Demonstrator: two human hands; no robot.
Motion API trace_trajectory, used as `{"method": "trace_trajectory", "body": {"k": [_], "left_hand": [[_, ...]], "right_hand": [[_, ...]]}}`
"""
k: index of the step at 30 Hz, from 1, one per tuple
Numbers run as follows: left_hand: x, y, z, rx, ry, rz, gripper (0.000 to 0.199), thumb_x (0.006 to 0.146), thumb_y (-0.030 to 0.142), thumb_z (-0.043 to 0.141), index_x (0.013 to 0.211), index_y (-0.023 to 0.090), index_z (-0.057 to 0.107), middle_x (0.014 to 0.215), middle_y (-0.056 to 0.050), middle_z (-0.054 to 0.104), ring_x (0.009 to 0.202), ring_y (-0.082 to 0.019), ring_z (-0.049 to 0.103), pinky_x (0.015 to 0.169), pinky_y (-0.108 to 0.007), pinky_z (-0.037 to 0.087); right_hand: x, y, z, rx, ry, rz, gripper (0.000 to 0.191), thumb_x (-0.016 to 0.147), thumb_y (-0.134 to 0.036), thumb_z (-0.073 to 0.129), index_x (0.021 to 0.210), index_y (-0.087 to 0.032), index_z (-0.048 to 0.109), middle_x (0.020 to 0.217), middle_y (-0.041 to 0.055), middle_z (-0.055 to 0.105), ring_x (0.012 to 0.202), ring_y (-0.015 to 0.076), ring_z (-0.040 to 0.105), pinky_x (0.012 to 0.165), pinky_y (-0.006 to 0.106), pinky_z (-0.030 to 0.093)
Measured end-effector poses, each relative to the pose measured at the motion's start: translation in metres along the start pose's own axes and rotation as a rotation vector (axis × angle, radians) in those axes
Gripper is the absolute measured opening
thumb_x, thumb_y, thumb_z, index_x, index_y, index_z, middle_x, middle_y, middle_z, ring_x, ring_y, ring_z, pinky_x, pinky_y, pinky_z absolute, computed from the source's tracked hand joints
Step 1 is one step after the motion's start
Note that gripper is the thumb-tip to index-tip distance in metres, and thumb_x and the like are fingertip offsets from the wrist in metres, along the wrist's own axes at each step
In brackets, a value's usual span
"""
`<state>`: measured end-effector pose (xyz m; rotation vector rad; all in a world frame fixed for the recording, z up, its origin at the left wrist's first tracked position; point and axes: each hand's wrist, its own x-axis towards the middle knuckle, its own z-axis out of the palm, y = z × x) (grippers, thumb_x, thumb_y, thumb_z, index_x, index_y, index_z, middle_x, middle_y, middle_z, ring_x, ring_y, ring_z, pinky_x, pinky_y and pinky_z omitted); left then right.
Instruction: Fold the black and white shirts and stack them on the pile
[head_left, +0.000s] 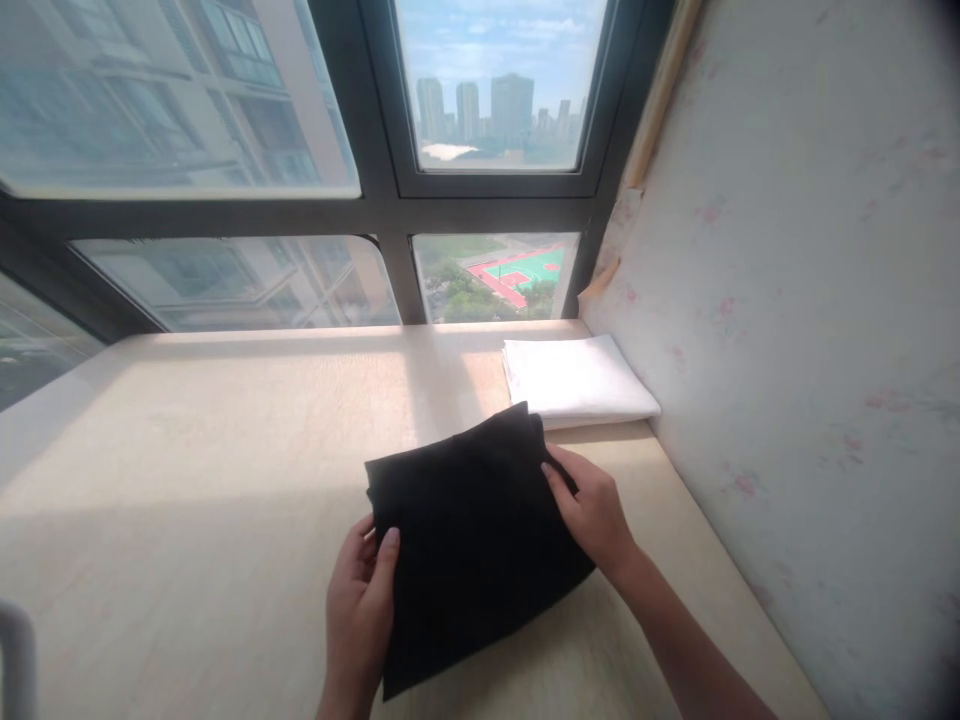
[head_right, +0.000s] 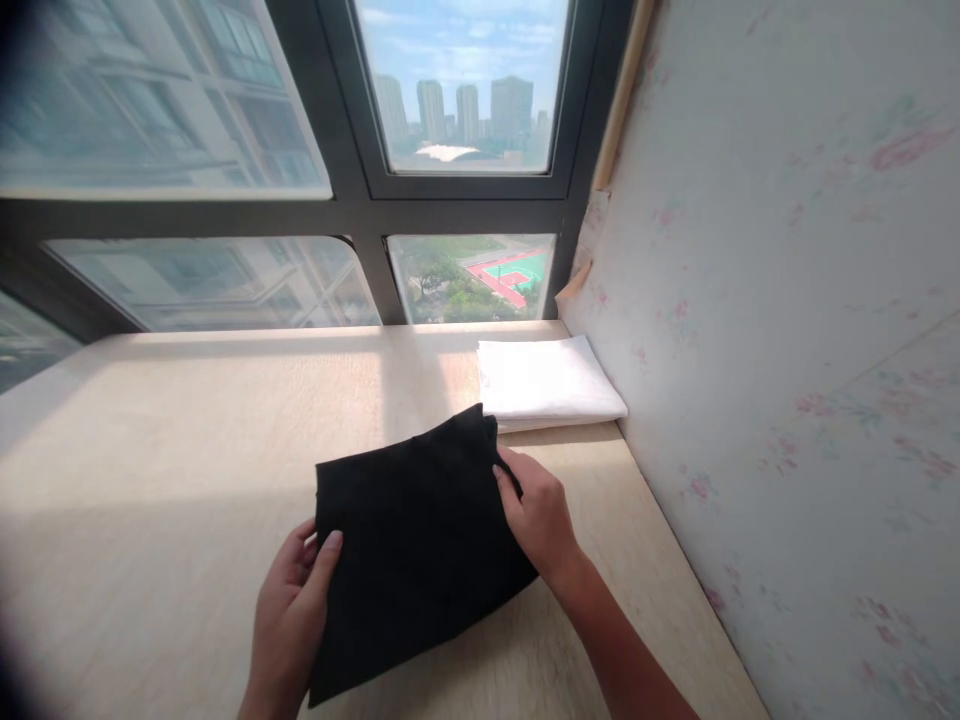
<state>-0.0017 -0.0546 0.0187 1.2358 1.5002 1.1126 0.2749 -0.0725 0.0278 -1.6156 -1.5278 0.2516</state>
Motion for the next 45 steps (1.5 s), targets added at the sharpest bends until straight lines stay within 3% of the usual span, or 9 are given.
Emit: {"method": "trace_trajectory", "body": {"k": [4, 8, 14, 19, 25, 33, 36, 41, 45], "left_hand": [[0.054, 0.058, 0.058, -0.141, -0.146, 0.191, 0.041, 0.086, 0.048, 0.063, 0.115, 0.02, 0.058, 0.102, -0.007, 0.072, 0.089, -0.022, 0.07, 0.073, -0.03, 0.057], [0.129, 0.097, 0.139, -0.092, -0.251, 0.283, 0.04, 0.092, 0.044, 0.052, 0.121, 0.016, 0.054, 0.111, -0.011, 0.07, 0.097, -0.022, 0.068, 0.079, -0.031, 0.054], [0.18, 0.075, 0.224, 0.158, -0.399, 0.141, 0.039, 0.081, 0.03, 0.064, 0.113, 0.009, 0.059, 0.097, -0.015, 0.071, 0.085, -0.023, 0.067, 0.074, -0.031, 0.049], [0.176, 0.044, 0.226, 0.308, -0.436, 0.118, 0.059, 0.079, 0.03, 0.064, 0.133, 0.011, 0.049, 0.083, -0.007, 0.068, 0.074, -0.021, 0.064, 0.068, -0.03, 0.044], [0.166, 0.04, 0.216, 0.327, -0.442, 0.147, 0.05, 0.082, 0.032, 0.06, 0.128, 0.018, 0.053, 0.064, 0.004, 0.055, 0.063, -0.017, 0.056, 0.06, -0.027, 0.037], [0.165, 0.049, 0.219, 0.142, -0.408, 0.07, 0.045, 0.078, 0.032, 0.064, 0.12, 0.018, 0.059, 0.061, 0.005, 0.049, 0.06, -0.014, 0.05, 0.059, -0.026, 0.036], [0.168, 0.066, 0.229, 0.006, -0.432, -0.011, 0.045, 0.079, 0.03, 0.063, 0.122, 0.019, 0.058, 0.071, 0.001, 0.055, 0.061, -0.013, 0.051, 0.058, -0.025, 0.039], [0.17, 0.096, 0.242, -0.166, -0.479, -0.104, 0.041, 0.081, 0.027, 0.058, 0.122, 0.021, 0.058, 0.083, -0.003, 0.058, 0.061, -0.01, 0.051, 0.055, -0.023, 0.042], [0.169, 0.094, 0.24, -0.182, -0.478, -0.13, 0.039, 0.08, 0.024, 0.058, 0.119, 0.02, 0.059, 0.088, -0.005, 0.06, 0.066, -0.01, 0.054, 0.057, -0.022, 0.046]], "right_hand": [[0.067, 0.011, -0.061, -0.142, 0.166, -0.022, 0.033, 0.095, -0.033, 0.05, 0.12, -0.021, 0.068, 0.115, 0.008, 0.073, 0.105, 0.0249, 0.068, 0.092, 0.038, 0.052], [0.145, 0.047, -0.105, -0.392, 0.151, 0.091, 0.034, 0.095, -0.032, 0.05, 0.122, -0.02, 0.066, 0.117, 0.0086, 0.072, 0.105, 0.0252, 0.066, 0.091, 0.035, 0.049], [0.178, 0.111, -0.108, -0.775, -0.061, 0.323, 0.026, 0.087, -0.017, 0.057, 0.108, -0.005, 0.067, 0.101, 0.0244, 0.069, 0.101, 0.033, 0.066, 0.087, 0.039, 0.047], [0.151, 0.153, -0.081, -0.723, -0.089, 0.214, 0.037, 0.09, -0.017, 0.051, 0.125, -0.007, 0.061, 0.122, 0.022, 0.065, 0.116, 0.0302, 0.06, 0.099, 0.039, 0.044], [0.137, 0.191, -0.057, -0.627, -0.04, 0.164, 0.041, 0.092, -0.017, 0.039, 0.125, -0.011, 0.063, 0.124, 0.0156, 0.067, 0.115, 0.0254, 0.062, 0.101, 0.04, 0.048], [0.097, 0.163, -0.067, -0.568, -0.081, -0.196, 0.047, 0.092, -0.039, 0.054, 0.134, -0.018, 0.056, 0.14, 0.011, 0.057, 0.132, 0.0289, 0.049, 0.112, 0.049, 0.039], [0.083, 0.154, -0.067, -0.58, -0.128, -0.288, 0.049, 0.088, -0.028, 0.055, 0.137, -0.02, 0.054, 0.139, 0.0095, 0.058, 0.131, 0.0285, 0.051, 0.112, 0.05, 0.039], [0.084, 0.158, -0.063, -0.581, -0.049, -0.23, 0.054, 0.082, -0.005, 0.043, 0.134, -0.016, 0.057, 0.133, 0.0097, 0.063, 0.124, 0.0233, 0.057, 0.107, 0.042, 0.045], [0.095, 0.165, -0.067, -0.651, -0.09, -0.133, 0.057, 0.076, 0.0, 0.044, 0.127, -0.015, 0.063, 0.129, 0.0113, 0.066, 0.118, 0.025, 0.061, 0.101, 0.041, 0.048]]}}
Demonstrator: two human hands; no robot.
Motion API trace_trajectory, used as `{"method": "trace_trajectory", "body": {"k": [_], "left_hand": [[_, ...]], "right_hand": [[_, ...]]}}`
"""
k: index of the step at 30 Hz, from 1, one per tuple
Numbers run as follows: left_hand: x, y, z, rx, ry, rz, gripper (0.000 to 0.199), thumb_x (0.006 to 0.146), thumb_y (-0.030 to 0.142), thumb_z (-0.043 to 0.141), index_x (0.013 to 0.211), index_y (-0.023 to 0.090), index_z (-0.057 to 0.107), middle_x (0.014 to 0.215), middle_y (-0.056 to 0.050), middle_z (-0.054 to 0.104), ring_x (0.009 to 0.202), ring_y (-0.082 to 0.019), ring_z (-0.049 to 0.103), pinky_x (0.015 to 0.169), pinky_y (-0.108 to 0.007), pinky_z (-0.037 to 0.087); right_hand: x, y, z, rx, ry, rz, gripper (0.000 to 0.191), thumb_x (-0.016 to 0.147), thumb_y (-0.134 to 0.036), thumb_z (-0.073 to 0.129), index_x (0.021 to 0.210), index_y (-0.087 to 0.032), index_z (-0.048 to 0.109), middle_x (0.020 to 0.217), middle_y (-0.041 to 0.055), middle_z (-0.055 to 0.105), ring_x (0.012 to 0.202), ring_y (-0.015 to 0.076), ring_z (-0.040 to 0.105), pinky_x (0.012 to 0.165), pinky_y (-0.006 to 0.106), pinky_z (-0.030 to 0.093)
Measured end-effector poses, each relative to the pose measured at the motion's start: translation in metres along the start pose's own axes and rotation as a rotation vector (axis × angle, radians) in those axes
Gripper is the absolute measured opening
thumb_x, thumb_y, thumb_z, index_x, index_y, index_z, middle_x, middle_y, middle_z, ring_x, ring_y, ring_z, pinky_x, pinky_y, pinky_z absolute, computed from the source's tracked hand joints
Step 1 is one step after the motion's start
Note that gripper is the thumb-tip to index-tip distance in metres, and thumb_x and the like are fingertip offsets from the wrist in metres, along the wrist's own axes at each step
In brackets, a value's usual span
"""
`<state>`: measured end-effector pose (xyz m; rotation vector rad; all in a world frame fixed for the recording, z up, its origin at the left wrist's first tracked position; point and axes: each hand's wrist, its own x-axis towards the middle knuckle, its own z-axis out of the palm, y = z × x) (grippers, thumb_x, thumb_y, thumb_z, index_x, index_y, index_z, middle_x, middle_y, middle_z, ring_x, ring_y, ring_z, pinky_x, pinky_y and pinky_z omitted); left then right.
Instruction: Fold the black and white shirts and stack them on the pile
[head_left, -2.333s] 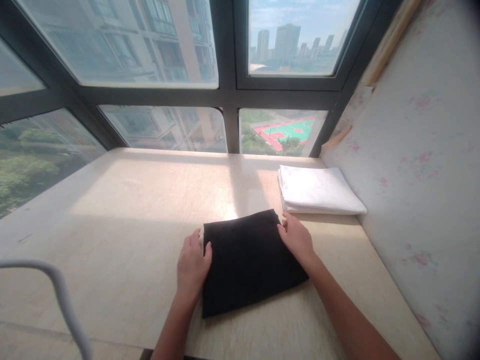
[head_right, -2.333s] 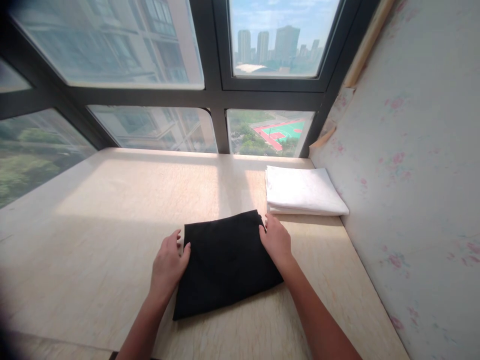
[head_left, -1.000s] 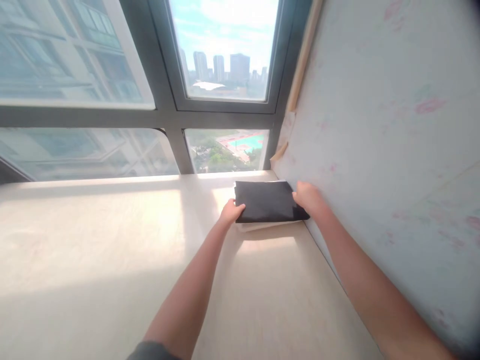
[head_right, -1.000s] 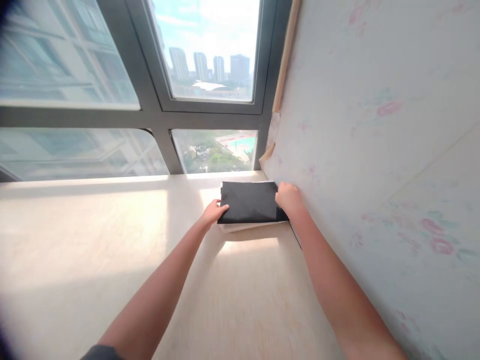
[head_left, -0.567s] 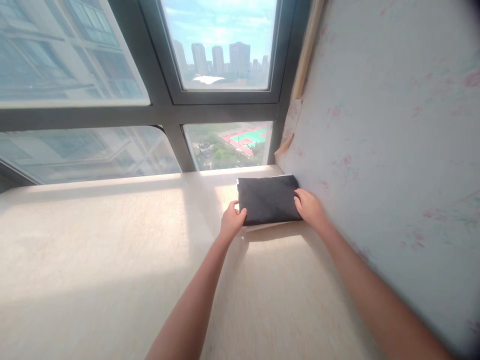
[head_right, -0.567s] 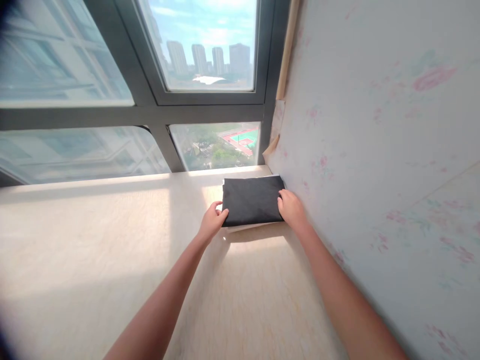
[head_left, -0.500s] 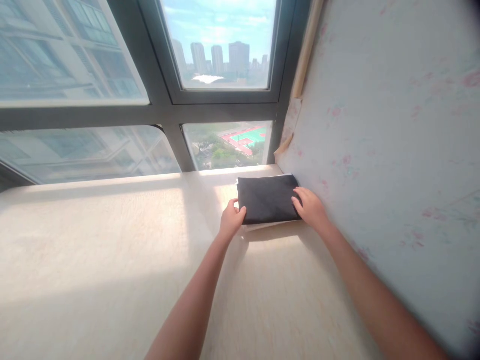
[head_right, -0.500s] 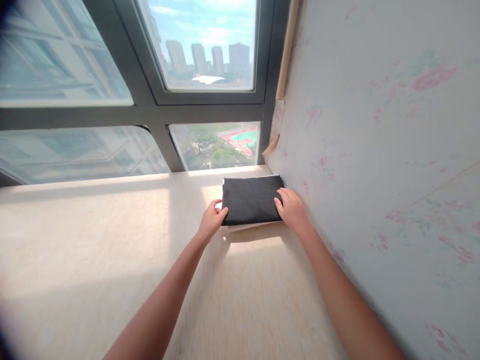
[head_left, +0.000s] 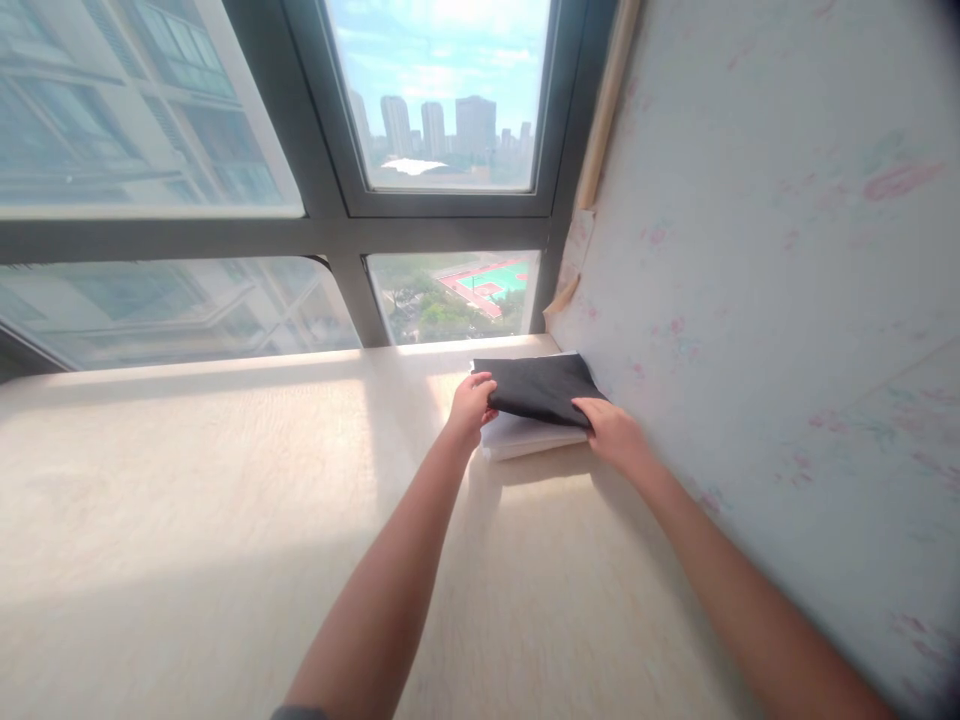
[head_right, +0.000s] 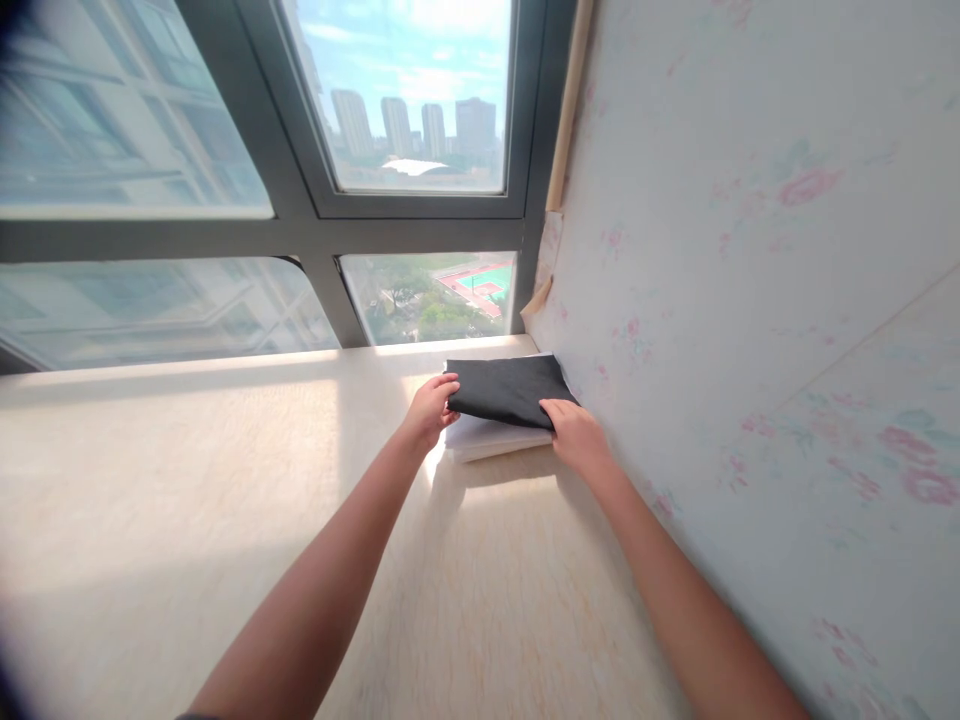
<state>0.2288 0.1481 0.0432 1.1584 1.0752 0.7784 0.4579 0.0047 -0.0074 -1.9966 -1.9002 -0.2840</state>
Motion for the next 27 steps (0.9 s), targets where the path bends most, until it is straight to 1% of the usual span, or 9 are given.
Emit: {"method": "trace_trajectory", "body": {"k": [3, 5, 9, 15, 17, 21, 23, 25, 27], "left_hand": [[-0.007, -0.016, -0.008, 0.062, -0.004, -0.017, 0.036, 0.078, 0.022, 0.057, 0.114, 0.019, 0.062, 0.08, -0.003, 0.058, 0.059, -0.01, 0.051, 0.053, -0.022, 0.043], [-0.013, -0.027, -0.013, 0.127, -0.013, -0.015, 0.034, 0.078, 0.022, 0.058, 0.111, 0.018, 0.064, 0.074, -0.001, 0.057, 0.053, -0.009, 0.047, 0.05, -0.023, 0.04], [-0.022, -0.043, -0.019, 0.261, -0.02, 0.051, 0.035, 0.077, 0.022, 0.059, 0.112, 0.019, 0.065, 0.074, -0.001, 0.059, 0.053, -0.01, 0.046, 0.053, -0.025, 0.04], [-0.019, -0.054, -0.026, 0.418, -0.019, 0.183, 0.034, 0.079, 0.025, 0.059, 0.112, 0.022, 0.066, 0.065, 0.002, 0.056, 0.059, -0.014, 0.052, 0.06, -0.027, 0.039], [-0.018, -0.057, -0.027, 0.445, -0.023, 0.208, 0.033, 0.081, 0.026, 0.058, 0.112, 0.022, 0.066, 0.064, 0.002, 0.056, 0.06, -0.015, 0.053, 0.061, -0.027, 0.038], [-0.017, -0.065, -0.028, 0.455, -0.019, 0.237, 0.032, 0.084, 0.028, 0.054, 0.114, 0.021, 0.065, 0.063, 0.003, 0.055, 0.06, -0.015, 0.053, 0.061, -0.027, 0.039], [-0.016, -0.068, -0.026, 0.448, -0.004, 0.245, 0.032, 0.084, 0.027, 0.053, 0.114, 0.021, 0.065, 0.063, 0.003, 0.053, 0.059, -0.015, 0.052, 0.061, -0.027, 0.039], [-0.015, -0.071, -0.025, 0.439, 0.009, 0.251, 0.032, 0.084, 0.026, 0.052, 0.113, 0.021, 0.064, 0.063, 0.004, 0.052, 0.059, -0.014, 0.052, 0.062, -0.026, 0.039], [-0.014, -0.073, -0.024, 0.432, 0.016, 0.254, 0.031, 0.084, 0.025, 0.053, 0.113, 0.021, 0.065, 0.063, 0.004, 0.052, 0.059, -0.014, 0.052, 0.062, -0.026, 0.039]], "right_hand": [[0.009, 0.008, -0.005, -0.037, 0.001, 0.004, 0.053, 0.076, 0.002, 0.042, 0.118, -0.017, 0.069, 0.124, 0.0099, 0.069, 0.112, 0.024, 0.063, 0.1, 0.04, 0.047], [0.012, 0.011, -0.009, -0.072, 0.035, -0.024, 0.047, 0.08, 0.001, 0.043, 0.115, -0.016, 0.071, 0.124, 0.0101, 0.069, 0.115, 0.0252, 0.062, 0.103, 0.041, 0.045], [0.004, 0.013, -0.005, -0.123, 0.056, -0.041, 0.042, 0.084, -0.002, 0.045, 0.115, -0.015, 0.07, 0.124, 0.0105, 0.069, 0.118, 0.0265, 0.059, 0.106, 0.041, 0.041], [-0.022, 0.011, 0.013, -0.19, 0.065, 0.132, 0.055, 0.08, 0.005, 0.039, 0.128, -0.009, 0.061, 0.13, 0.0168, 0.063, 0.121, 0.0259, 0.058, 0.101, 0.038, 0.046], [-0.018, 0.01, 0.01, -0.217, 0.059, 0.17, 0.053, 0.08, 0.004, 0.04, 0.126, -0.01, 0.062, 0.129, 0.0176, 0.064, 0.118, 0.0268, 0.059, 0.098, 0.037, 0.047], [0.007, 0.008, -0.009, -0.228, 0.06, 0.182, 0.051, 0.08, 0.002, 0.043, 0.125, -0.012, 0.061, 0.131, 0.0174, 0.062, 0.116, 0.0278, 0.059, 0.096, 0.037, 0.047], [0.018, 0.007, -0.017, -0.209, 0.086, 0.295, 0.058, 0.077, -0.001, 0.049, 0.134, -0.01, 0.053, 0.129, 0.0195, 0.062, 0.113, 0.0298, 0.061, 0.093, 0.038, 0.047], [0.024, 0.008, -0.021, -0.131, 0.087, 0.469, 0.065, 0.078, -0.01, 0.055, 0.141, -0.007, 0.045, 0.117, 0.0224, 0.066, 0.105, 0.0333, 0.063, 0.09, 0.042, 0.048], [0.025, 0.011, -0.021, 0.088, 0.091, 0.641, 0.067, 0.078, -0.02, 0.06, 0.142, -0.006, 0.044, 0.105, 0.0221, 0.069, 0.101, 0.0359, 0.065, 0.09, 0.045, 0.048]]}}
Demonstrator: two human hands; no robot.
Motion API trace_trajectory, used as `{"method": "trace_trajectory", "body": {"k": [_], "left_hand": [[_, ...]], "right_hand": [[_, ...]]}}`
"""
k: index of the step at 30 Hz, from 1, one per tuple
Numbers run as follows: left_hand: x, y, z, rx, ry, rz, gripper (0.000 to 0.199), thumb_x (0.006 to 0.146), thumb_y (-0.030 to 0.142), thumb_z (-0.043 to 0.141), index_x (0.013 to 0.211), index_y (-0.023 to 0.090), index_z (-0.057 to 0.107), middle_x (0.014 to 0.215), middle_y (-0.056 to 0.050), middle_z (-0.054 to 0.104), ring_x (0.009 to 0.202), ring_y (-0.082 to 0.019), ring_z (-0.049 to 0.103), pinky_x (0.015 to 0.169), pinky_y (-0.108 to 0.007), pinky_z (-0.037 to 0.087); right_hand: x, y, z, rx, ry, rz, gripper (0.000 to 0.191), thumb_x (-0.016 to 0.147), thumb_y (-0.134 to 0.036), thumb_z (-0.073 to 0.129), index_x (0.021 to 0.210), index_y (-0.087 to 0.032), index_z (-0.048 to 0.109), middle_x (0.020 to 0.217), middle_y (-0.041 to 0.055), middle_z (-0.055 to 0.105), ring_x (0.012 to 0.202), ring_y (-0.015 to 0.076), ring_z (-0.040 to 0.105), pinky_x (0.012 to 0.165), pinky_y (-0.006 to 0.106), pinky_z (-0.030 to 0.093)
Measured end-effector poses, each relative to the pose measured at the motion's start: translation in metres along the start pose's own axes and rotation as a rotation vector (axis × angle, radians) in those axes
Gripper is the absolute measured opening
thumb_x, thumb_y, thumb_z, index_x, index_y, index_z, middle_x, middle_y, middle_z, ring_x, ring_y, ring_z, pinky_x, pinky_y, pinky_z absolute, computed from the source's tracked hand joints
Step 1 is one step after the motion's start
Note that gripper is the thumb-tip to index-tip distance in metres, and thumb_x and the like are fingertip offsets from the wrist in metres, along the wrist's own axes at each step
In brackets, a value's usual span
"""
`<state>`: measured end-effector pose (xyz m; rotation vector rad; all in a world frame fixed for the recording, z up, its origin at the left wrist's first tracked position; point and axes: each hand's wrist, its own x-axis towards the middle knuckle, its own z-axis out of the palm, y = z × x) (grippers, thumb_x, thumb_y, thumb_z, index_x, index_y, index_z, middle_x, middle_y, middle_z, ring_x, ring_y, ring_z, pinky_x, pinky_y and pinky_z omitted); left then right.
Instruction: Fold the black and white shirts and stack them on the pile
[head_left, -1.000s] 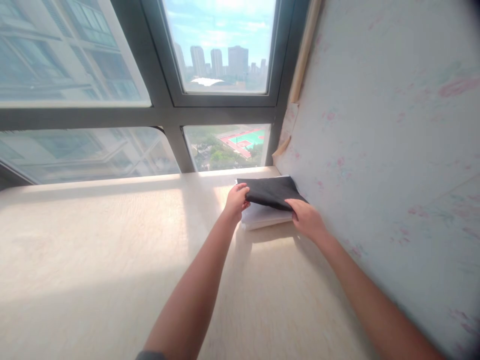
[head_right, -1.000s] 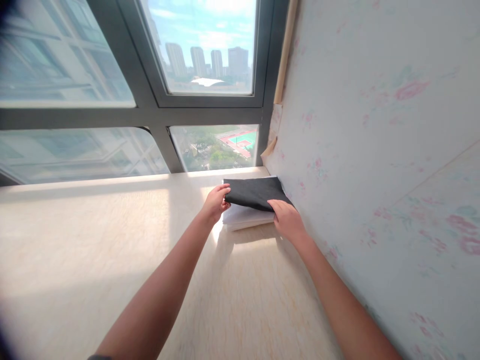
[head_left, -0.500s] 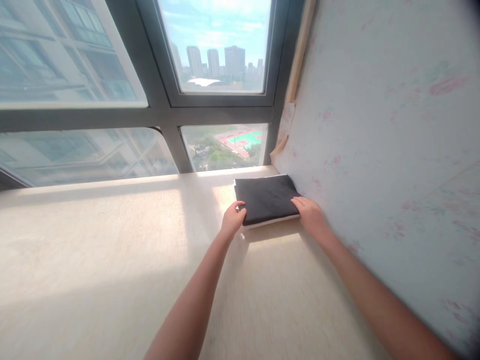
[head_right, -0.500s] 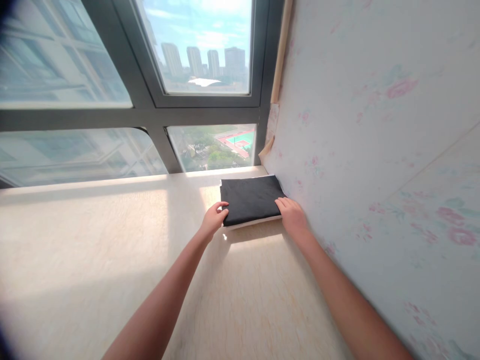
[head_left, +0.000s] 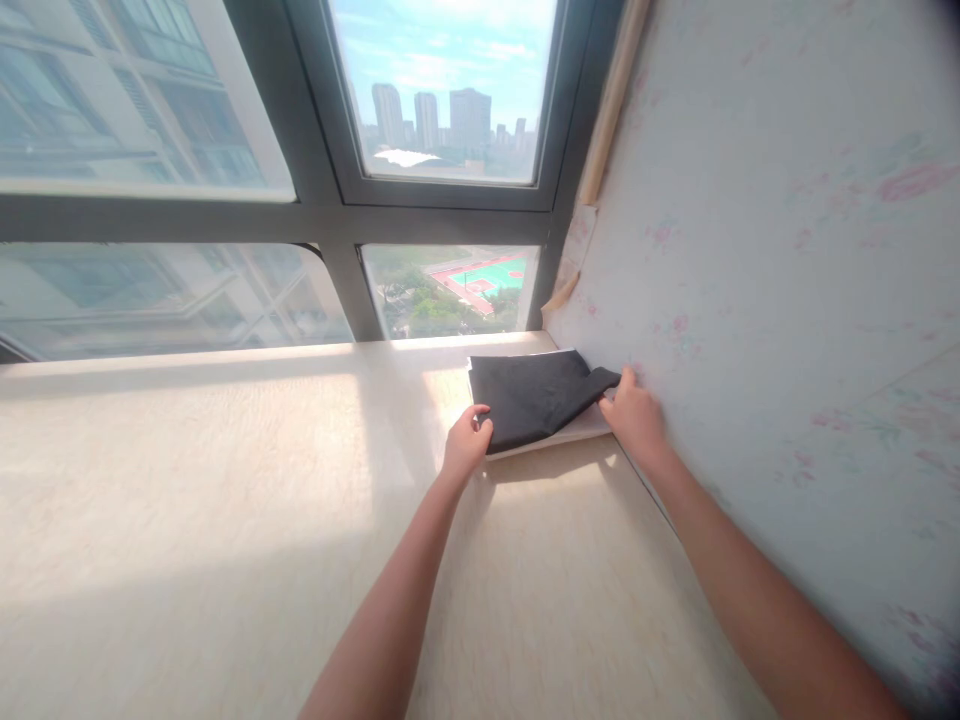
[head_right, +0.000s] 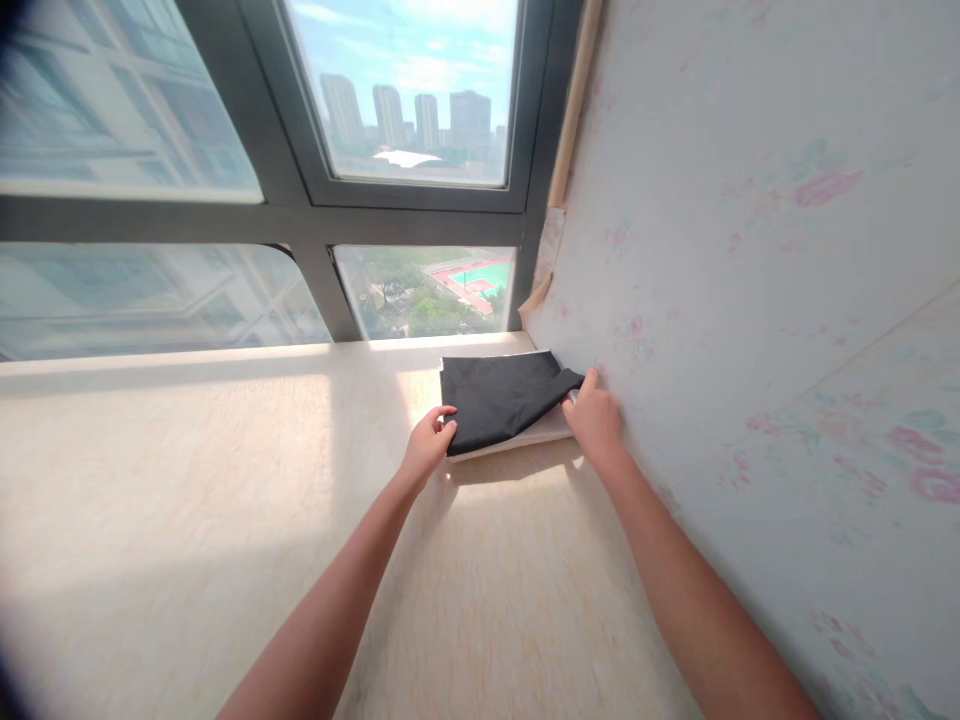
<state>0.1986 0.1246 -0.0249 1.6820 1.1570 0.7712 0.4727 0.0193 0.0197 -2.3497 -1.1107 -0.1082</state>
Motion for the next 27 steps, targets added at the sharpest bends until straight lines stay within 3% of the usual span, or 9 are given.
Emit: {"method": "trace_trajectory", "body": {"k": [4, 8, 10, 13, 15, 20, 24, 27], "left_hand": [[0.001, -0.002, 0.0, -0.002, -0.003, 0.003, 0.031, 0.083, 0.025, 0.054, 0.112, 0.022, 0.065, 0.064, 0.003, 0.052, 0.06, -0.015, 0.052, 0.062, -0.026, 0.039], [0.002, -0.003, -0.001, -0.007, -0.003, 0.005, 0.031, 0.082, 0.025, 0.055, 0.112, 0.022, 0.066, 0.063, 0.003, 0.052, 0.061, -0.015, 0.052, 0.062, -0.026, 0.038], [0.002, -0.003, 0.0, -0.016, 0.002, 0.007, 0.031, 0.082, 0.024, 0.055, 0.111, 0.022, 0.067, 0.062, 0.004, 0.051, 0.06, -0.015, 0.051, 0.061, -0.026, 0.037], [0.001, -0.002, 0.0, -0.035, 0.021, 0.016, 0.03, 0.081, 0.024, 0.055, 0.109, 0.022, 0.067, 0.061, 0.004, 0.05, 0.059, -0.015, 0.051, 0.06, -0.026, 0.036], [-0.001, 0.0, -0.001, -0.051, 0.045, 0.03, 0.03, 0.081, 0.024, 0.054, 0.109, 0.022, 0.066, 0.061, 0.005, 0.048, 0.059, -0.014, 0.05, 0.06, -0.026, 0.035], [-0.005, 0.005, -0.007, -0.112, 0.079, 0.08, 0.033, 0.083, 0.026, 0.053, 0.115, 0.024, 0.062, 0.062, 0.006, 0.042, 0.06, -0.013, 0.046, 0.059, -0.025, 0.034], [-0.001, 0.001, -0.012, -0.138, 0.072, 0.02, 0.038, 0.081, 0.025, 0.057, 0.118, 0.022, 0.059, 0.058, 0.008, 0.041, 0.057, -0.013, 0.046, 0.059, -0.025, 0.034], [0.012, -0.004, -0.013, -0.154, 0.059, -0.056, 0.042, 0.082, 0.031, 0.06, 0.121, 0.019, 0.056, 0.063, 0.004, 0.056, 0.062, -0.016, 0.056, 0.063, -0.027, 0.039]], "right_hand": [[0.004, 0.009, 0.001, 0.417, -0.117, 0.168, 0.053, 0.084, -0.025, 0.05, 0.135, -0.014, 0.051, 0.103, 0.0146, 0.071, 0.096, 0.0283, 0.069, 0.085, 0.039, 0.054], [0.011, 0.011, -0.004, 0.522, -0.237, 0.195, 0.041, 0.094, -0.038, 0.037, 0.117, -0.015, 0.061, 0.091, 0.0104, 0.074, 0.08, 0.0226, 0.071, 0.07, 0.033, 0.057], [0.017, 0.007, -0.004, 0.501, -0.264, 0.219, 0.038, 0.09, -0.048, 0.048, 0.1, -0.016, 0.067, 0.086, 0.0101, 0.074, 0.078, 0.0232, 0.07, 0.068, 0.032, 0.056], [0.028, 0.0, 0.0, 0.426, -0.21, 0.219, 0.027, 0.075, -0.043, 0.066, 0.085, -0.017, 0.069, 0.085, 0.0096, 0.073, 0.083, 0.0243, 0.067, 0.072, 0.032, 0.054], [0.032, -0.002, 0.003, 0.41, -0.167, 0.208, 0.028, 0.071, -0.034, 0.067, 0.092, -0.016, 0.07, 0.09, 0.0102, 0.072, 0.086, 0.0242, 0.066, 0.076, 0.032, 0.053], [0.022, 0.007, 0.002, 0.412, -0.177, 0.228, 0.056, 0.069, -0.026, 0.061, 0.123, -0.013, 0.061, 0.105, 0.0131, 0.071, 0.089, 0.0222, 0.068, 0.075, 0.03, 0.053], [0.016, 0.012, 0.001, 0.358, -0.26, 0.256, 0.052, 0.071, -0.038, 0.067, 0.117, -0.014, 0.065, 0.106, 0.0162, 0.072, 0.093, 0.0281, 0.068, 0.076, 0.036, 0.054], [0.033, 0.002, 0.006, 0.305, -0.267, 0.246, 0.052, 0.071, -0.046, 0.069, 0.113, -0.014, 0.066, 0.116, 0.0202, 0.068, 0.104, 0.0315, 0.066, 0.082, 0.039, 0.053]]}}
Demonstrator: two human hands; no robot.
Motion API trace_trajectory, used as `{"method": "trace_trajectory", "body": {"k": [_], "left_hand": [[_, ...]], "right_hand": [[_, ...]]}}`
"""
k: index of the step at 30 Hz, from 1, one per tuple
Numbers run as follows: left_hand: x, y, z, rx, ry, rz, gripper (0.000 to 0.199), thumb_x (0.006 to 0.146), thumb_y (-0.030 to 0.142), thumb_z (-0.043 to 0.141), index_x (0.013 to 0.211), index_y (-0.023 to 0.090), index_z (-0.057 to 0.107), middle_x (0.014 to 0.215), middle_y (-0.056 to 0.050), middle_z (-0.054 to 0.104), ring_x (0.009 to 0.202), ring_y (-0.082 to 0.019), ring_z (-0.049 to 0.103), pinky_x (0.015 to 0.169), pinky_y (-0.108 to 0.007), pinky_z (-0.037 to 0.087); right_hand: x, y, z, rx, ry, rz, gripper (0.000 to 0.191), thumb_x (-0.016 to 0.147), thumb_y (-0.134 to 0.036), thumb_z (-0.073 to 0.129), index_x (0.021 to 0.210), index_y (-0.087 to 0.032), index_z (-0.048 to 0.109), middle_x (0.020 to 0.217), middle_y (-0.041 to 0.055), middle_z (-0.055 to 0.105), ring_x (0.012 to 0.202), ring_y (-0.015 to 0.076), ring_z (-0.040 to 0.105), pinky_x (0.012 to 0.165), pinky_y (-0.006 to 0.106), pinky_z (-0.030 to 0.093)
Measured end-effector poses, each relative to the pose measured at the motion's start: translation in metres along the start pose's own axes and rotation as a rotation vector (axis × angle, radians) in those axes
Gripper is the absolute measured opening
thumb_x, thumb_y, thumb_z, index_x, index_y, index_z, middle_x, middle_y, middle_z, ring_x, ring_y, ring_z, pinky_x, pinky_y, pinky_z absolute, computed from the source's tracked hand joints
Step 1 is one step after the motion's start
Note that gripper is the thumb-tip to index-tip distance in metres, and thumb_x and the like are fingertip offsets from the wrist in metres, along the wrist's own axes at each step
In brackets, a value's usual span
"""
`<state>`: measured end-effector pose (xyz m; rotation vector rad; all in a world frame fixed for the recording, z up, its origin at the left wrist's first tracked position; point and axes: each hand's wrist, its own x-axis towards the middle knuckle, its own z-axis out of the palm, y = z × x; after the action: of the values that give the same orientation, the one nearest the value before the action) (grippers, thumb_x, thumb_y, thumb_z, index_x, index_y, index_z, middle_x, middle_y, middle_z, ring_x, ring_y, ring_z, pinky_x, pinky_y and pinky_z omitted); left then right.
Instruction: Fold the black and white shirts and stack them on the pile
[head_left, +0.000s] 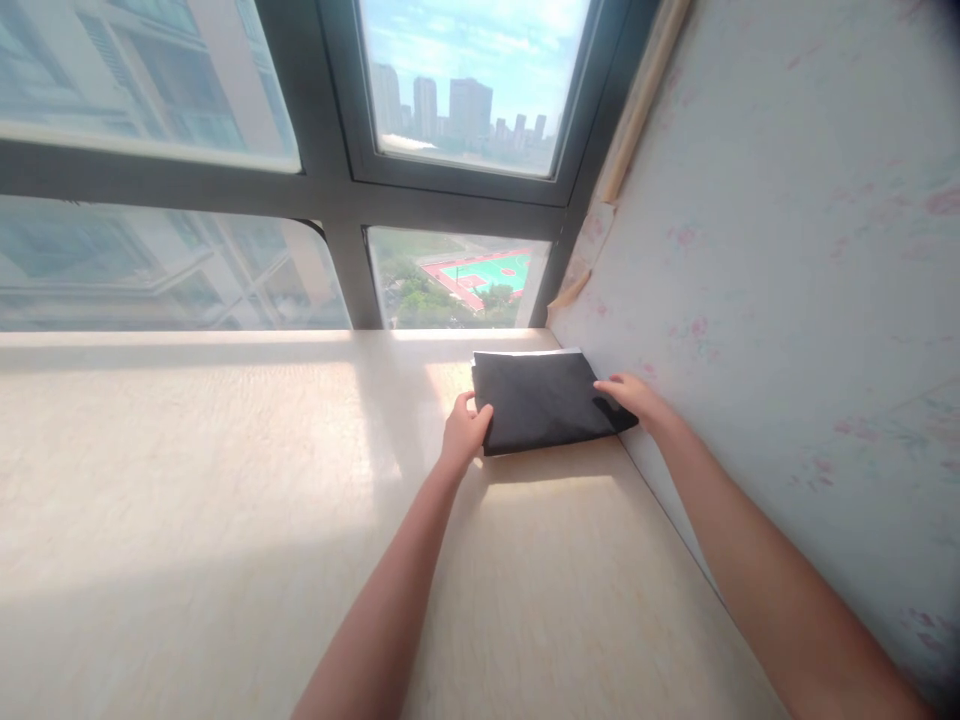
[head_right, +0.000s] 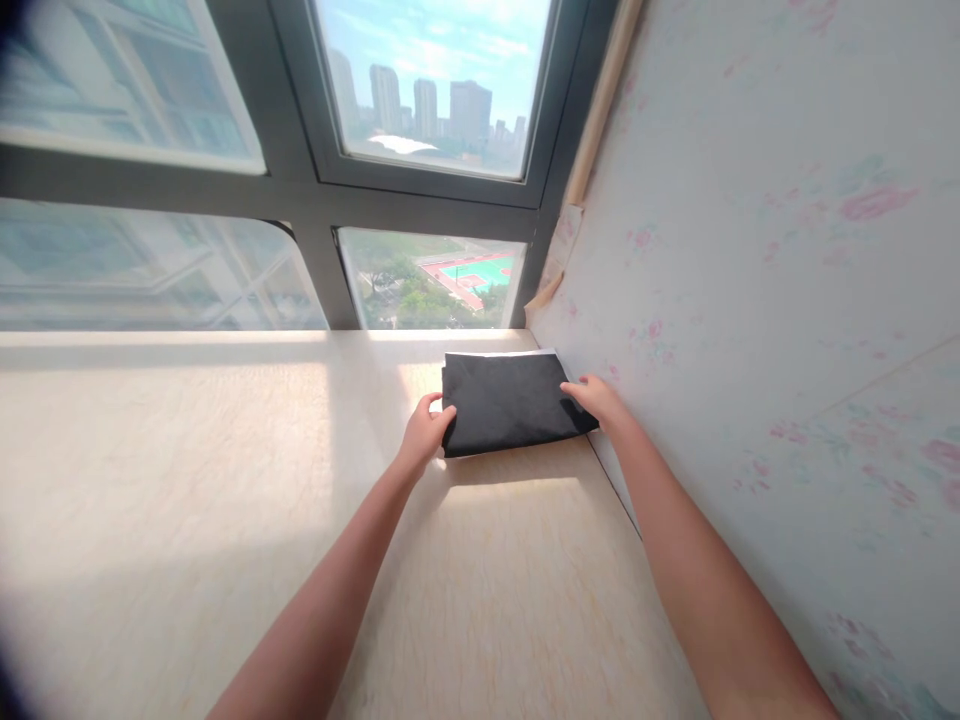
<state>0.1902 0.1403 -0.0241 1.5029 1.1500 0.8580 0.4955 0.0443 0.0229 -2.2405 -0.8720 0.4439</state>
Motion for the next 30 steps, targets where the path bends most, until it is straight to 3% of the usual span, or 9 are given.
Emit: {"method": "trace_trajectory", "body": {"k": [3, 7, 11, 17, 22, 25, 30], "left_hand": [[0.018, 0.0, 0.003, -0.021, 0.019, -0.045, 0.044, 0.083, 0.036, 0.063, 0.122, 0.018, 0.055, 0.082, -0.005, 0.068, 0.077, -0.02, 0.064, 0.07, -0.029, 0.045], [0.037, 0.003, 0.013, -0.034, 0.059, -0.065, 0.045, 0.08, 0.035, 0.067, 0.121, 0.019, 0.055, 0.097, -0.009, 0.071, 0.088, -0.023, 0.066, 0.076, -0.031, 0.048], [0.041, 0.003, 0.019, -0.031, 0.109, -0.039, 0.047, 0.08, 0.027, 0.066, 0.125, 0.021, 0.054, 0.102, -0.009, 0.071, 0.092, -0.023, 0.067, 0.08, -0.032, 0.049], [0.036, 0.001, 0.018, -0.056, 0.128, 0.087, 0.05, 0.08, 0.012, 0.056, 0.128, 0.026, 0.059, 0.123, -0.006, 0.067, 0.11, -0.022, 0.063, 0.094, -0.033, 0.048], [0.038, 0.005, 0.018, -0.08, 0.09, 0.167, 0.035, 0.08, 0.009, 0.052, 0.106, 0.023, 0.072, 0.12, -0.004, 0.07, 0.116, -0.021, 0.061, 0.106, -0.036, 0.044], [0.038, 0.015, 0.018, -0.07, 0.108, 0.201, 0.034, 0.082, 0.011, 0.053, 0.108, 0.021, 0.072, 0.123, -0.006, 0.07, 0.121, -0.022, 0.059, 0.111, -0.037, 0.04], [0.043, 0.034, 0.024, -0.057, 0.122, 0.232, 0.037, 0.087, 0.015, 0.05, 0.119, 0.02, 0.068, 0.13, -0.006, 0.066, 0.126, -0.02, 0.055, 0.113, -0.034, 0.036]], "right_hand": [[0.024, -0.018, 0.01, -0.061, -0.01, 0.004, 0.044, 0.07, -0.04, 0.071, 0.106, -0.015, 0.068, 0.109, 0.019, 0.07, 0.1, 0.0316, 0.066, 0.081, 0.038, 0.053], [0.045, -0.033, 0.027, -0.141, -0.035, 0.018, 0.03, 0.065, -0.025, 0.07, 0.091, -0.012, 0.069, 0.09, 0.0192, 0.072, 0.087, 0.0351, 0.068, 0.077, 0.042, 0.053], [0.048, -0.031, 0.037, -0.166, 0.026, -0.001, 0.041, 0.061, -0.016, 0.067, 0.101, -0.01, 0.068, 0.094, 0.0223, 0.071, 0.091, 0.0368, 0.068, 0.081, 0.045, 0.053], [0.042, -0.019, 0.028, -0.066, 0.06, -0.133, 0.056, 0.068, -0.019, 0.062, 0.124, -0.014, 0.063, 0.108, 0.015, 0.072, 0.088, 0.0248, 0.069, 0.074, 0.033, 0.055], [0.039, -0.031, 0.02, -0.041, 0.114, -0.301, 0.044, 0.074, -0.014, 0.051, 0.114, -0.019, 0.071, 0.113, 0.0049, 0.073, 0.104, 0.0197, 0.066, 0.093, 0.031, 0.051], [0.039, -0.045, 0.011, -0.071, 0.169, -0.375, 0.039, 0.077, -0.015, 0.05, 0.107, -0.021, 0.075, 0.113, 0.0029, 0.073, 0.107, 0.0199, 0.065, 0.101, 0.033, 0.046], [0.045, -0.059, 0.0, -0.226, 0.268, -0.454, 0.038, 0.083, -0.016, 0.049, 0.113, -0.018, 0.073, 0.118, 0.0077, 0.07, 0.111, 0.0233, 0.062, 0.105, 0.037, 0.043]]}}
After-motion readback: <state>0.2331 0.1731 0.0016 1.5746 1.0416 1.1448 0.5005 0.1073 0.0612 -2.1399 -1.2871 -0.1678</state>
